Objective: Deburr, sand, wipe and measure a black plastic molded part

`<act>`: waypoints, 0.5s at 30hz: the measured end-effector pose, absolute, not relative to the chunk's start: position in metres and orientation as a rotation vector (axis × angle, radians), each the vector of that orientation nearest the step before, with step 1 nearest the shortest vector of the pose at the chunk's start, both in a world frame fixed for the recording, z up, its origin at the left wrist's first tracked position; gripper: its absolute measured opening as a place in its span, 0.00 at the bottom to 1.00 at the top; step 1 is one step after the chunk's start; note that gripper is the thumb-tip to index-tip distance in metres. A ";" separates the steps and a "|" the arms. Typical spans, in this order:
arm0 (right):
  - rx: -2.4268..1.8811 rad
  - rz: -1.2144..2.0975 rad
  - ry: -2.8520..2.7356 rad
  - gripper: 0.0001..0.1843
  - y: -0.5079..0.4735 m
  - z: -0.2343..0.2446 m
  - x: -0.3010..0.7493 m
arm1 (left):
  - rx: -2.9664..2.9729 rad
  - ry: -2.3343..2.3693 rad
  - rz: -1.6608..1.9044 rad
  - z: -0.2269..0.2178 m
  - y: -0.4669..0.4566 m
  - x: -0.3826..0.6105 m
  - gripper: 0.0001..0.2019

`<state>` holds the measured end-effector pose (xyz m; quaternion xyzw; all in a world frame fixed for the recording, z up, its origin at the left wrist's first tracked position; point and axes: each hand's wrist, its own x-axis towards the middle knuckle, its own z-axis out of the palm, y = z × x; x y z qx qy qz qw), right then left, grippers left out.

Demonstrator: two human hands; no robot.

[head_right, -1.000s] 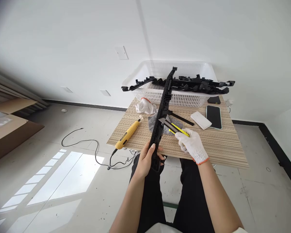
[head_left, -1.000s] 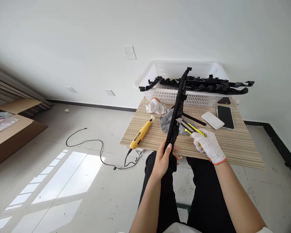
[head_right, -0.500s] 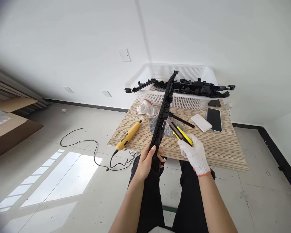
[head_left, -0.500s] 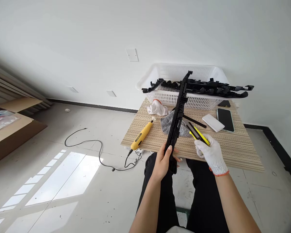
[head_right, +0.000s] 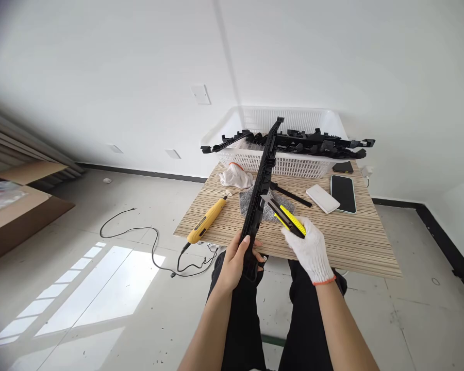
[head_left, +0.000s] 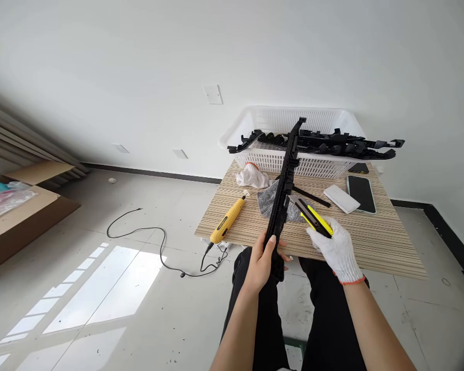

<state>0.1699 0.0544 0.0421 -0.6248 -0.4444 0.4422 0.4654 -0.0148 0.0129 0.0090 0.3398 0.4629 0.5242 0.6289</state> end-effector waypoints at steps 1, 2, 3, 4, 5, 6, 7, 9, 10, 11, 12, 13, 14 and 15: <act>-1.555 1.049 -1.076 0.20 0.054 0.041 0.170 | 0.778 1.067 1.198 0.009 0.013 -0.015 0.20; -1.574 1.004 -1.038 0.21 0.054 0.041 0.169 | 0.780 1.073 1.197 0.009 0.013 -0.015 0.19; -1.587 0.972 -1.018 0.22 0.053 0.040 0.168 | 0.785 1.076 1.197 0.009 0.013 -0.015 0.19; -1.593 0.953 -1.043 0.23 0.053 0.040 0.167 | 0.790 1.076 1.199 0.009 0.013 -0.016 0.19; -1.591 0.945 -1.117 0.23 0.052 0.040 0.165 | 0.798 1.073 1.200 0.009 0.012 -0.016 0.19; -1.580 0.951 -1.208 0.23 0.051 0.040 0.162 | 0.806 1.070 1.200 0.009 0.012 -0.017 0.19; -1.555 0.976 -1.267 0.22 0.051 0.041 0.159 | 0.813 1.070 1.198 0.009 0.012 -0.017 0.19; -1.444 1.081 -1.214 0.19 0.052 0.042 0.150 | 0.826 1.074 1.186 0.007 0.011 -0.017 0.20; -1.355 1.169 -1.130 0.18 0.052 0.042 0.146 | 0.840 1.075 1.181 0.006 0.011 -0.017 0.20; -1.266 1.262 -1.063 0.17 0.053 0.043 0.142 | 0.867 1.072 1.178 0.006 0.011 -0.016 0.20; -1.188 1.346 -1.029 0.16 0.054 0.044 0.139 | 0.913 1.064 1.178 0.005 0.010 -0.015 0.20; -1.133 1.420 -1.033 0.17 0.054 0.044 0.136 | 0.980 1.058 1.184 0.005 0.010 -0.015 0.19; -1.105 1.490 -1.056 0.17 0.055 0.045 0.135 | 1.062 1.059 1.195 0.005 0.010 -0.014 0.18; -1.099 1.554 -1.079 0.18 0.054 0.045 0.134 | 1.151 1.069 1.205 0.006 0.009 -0.014 0.17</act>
